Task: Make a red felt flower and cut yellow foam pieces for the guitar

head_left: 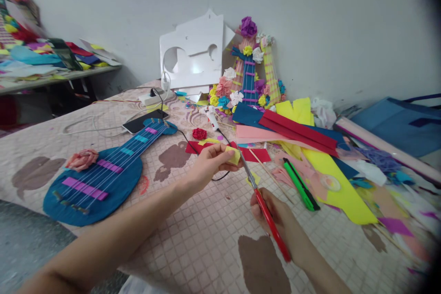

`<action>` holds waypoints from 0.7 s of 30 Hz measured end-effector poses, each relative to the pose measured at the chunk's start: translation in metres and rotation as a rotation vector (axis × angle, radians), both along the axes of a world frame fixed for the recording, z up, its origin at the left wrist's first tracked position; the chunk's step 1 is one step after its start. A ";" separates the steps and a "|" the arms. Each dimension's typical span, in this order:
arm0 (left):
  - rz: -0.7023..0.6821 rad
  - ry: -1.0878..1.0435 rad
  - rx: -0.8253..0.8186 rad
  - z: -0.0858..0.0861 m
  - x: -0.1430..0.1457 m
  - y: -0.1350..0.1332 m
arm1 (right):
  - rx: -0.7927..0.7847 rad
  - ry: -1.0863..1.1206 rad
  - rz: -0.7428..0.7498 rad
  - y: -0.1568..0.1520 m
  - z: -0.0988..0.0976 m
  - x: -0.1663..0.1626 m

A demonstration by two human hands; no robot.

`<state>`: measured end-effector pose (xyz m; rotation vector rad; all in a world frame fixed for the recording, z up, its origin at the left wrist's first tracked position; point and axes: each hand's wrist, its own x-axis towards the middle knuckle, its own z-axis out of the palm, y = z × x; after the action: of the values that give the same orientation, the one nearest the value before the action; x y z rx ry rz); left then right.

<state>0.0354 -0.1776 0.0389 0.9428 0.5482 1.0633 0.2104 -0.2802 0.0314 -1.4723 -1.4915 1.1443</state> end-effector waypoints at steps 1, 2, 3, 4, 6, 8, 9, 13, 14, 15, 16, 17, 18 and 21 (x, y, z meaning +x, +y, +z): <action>-0.001 0.007 -0.001 0.001 0.000 0.000 | 0.000 0.000 0.000 0.000 0.000 0.000; -0.002 0.016 -0.002 0.002 -0.001 0.000 | -0.001 0.005 0.002 0.001 0.000 0.001; -0.005 0.025 -0.003 0.003 -0.001 0.000 | -0.006 0.013 0.005 0.001 0.000 0.001; -0.008 0.034 -0.003 0.004 -0.002 0.001 | -0.013 0.025 0.010 0.001 -0.001 0.001; -0.019 0.044 -0.003 0.006 -0.003 0.002 | -0.028 0.054 0.021 0.001 0.000 0.000; -0.039 0.048 0.001 0.007 -0.004 0.003 | -0.042 0.086 0.019 0.000 0.001 0.000; -0.050 0.048 0.004 0.007 -0.005 0.004 | -0.048 0.098 0.014 -0.001 0.002 -0.001; -0.089 0.048 0.016 0.008 -0.008 0.007 | -0.060 0.106 -0.008 -0.002 0.005 -0.001; -0.093 0.048 0.019 0.008 -0.009 0.007 | -0.058 0.096 -0.009 -0.002 0.005 -0.001; -0.096 0.049 0.021 0.009 -0.009 0.007 | -0.056 0.086 -0.011 -0.001 0.005 -0.001; -0.098 0.053 0.023 0.009 -0.010 0.007 | -0.053 0.073 -0.014 -0.001 0.004 -0.001; -0.099 0.058 0.025 0.010 -0.010 0.008 | -0.048 0.057 -0.015 -0.001 0.003 -0.001; -0.101 0.065 0.027 0.010 -0.010 0.008 | -0.042 0.038 -0.016 -0.001 0.003 0.000; -0.118 0.090 0.035 0.011 -0.011 0.009 | -0.031 -0.002 -0.010 -0.001 0.000 0.001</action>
<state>0.0241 -0.1689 0.0498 1.0451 0.5428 0.9299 0.2110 -0.2816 0.0311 -1.5007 -1.4727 1.1652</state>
